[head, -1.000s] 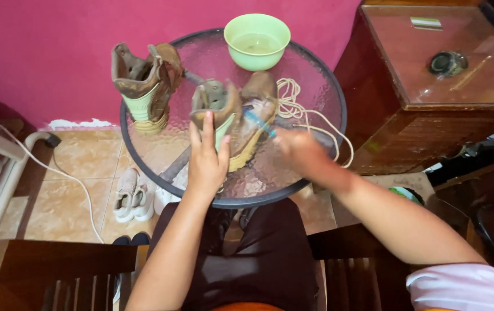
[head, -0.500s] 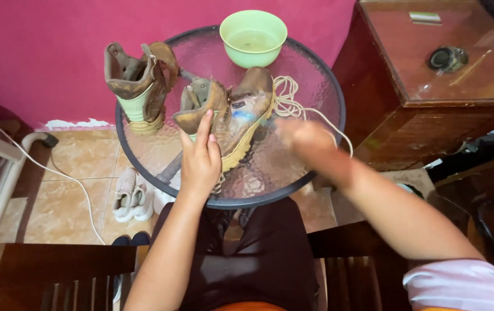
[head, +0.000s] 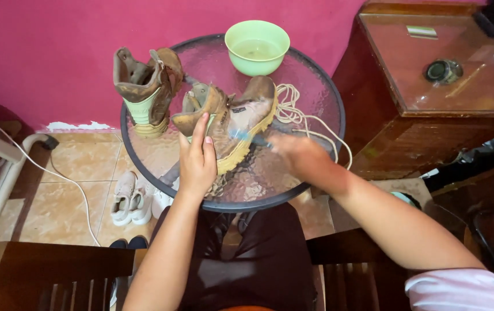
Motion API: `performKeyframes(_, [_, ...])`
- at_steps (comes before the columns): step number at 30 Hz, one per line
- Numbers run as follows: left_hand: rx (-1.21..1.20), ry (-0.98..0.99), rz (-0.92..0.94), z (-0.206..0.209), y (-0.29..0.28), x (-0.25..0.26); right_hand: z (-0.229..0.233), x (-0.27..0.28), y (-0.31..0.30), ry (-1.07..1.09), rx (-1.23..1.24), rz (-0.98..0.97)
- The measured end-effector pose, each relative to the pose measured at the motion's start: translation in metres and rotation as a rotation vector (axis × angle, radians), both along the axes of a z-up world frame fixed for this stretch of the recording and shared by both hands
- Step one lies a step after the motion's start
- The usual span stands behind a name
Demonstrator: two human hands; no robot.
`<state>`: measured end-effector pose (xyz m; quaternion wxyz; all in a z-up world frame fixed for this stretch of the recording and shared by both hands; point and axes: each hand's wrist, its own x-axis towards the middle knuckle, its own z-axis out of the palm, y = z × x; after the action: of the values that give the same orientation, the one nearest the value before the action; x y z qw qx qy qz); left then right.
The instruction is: Cleaning a pair of tan work boots using a small brush and a bowl of cleaning solution on a glass table.
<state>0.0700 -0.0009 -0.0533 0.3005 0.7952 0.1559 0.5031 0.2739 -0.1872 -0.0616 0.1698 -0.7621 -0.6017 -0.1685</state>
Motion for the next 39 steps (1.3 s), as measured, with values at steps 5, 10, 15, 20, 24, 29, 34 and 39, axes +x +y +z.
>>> performKeyframes(5, [0.013, -0.017, 0.014, 0.000, -0.004, -0.005, 0.036, 0.028, -0.009, 0.288, 0.136, -0.008])
performKeyframes(10, [-0.047, 0.011, 0.048, 0.015, -0.012, -0.014, 0.055, -0.013, -0.007, 0.803, 0.276, 0.213])
performKeyframes(15, [-0.093, -0.010, 0.077, -0.003, -0.002, -0.007, 0.006, 0.014, 0.001, 0.256, 0.141, 0.170])
performKeyframes(20, [-0.115, -0.027, 0.073, 0.000, -0.002, -0.009, 0.031, 0.017, 0.002, 0.185, 0.084, -0.038])
performKeyframes(24, [-0.157, -0.041, 0.063, 0.002, -0.004, -0.011, 0.004, 0.054, 0.007, 0.232, 0.102, 0.052])
performKeyframes(29, [-0.153, -0.041, 0.078, 0.004, -0.006, -0.011, 0.013, 0.012, 0.007, 0.194, 0.116, -0.057])
performKeyframes(34, [-0.165, -0.028, 0.071, 0.010, -0.007, -0.011, 0.020, 0.040, 0.011, 0.150, 0.090, -0.036])
performKeyframes(39, [-0.148, -0.021, 0.048, 0.005, -0.007, -0.011, 0.031, -0.041, -0.005, -0.018, -0.213, -0.025])
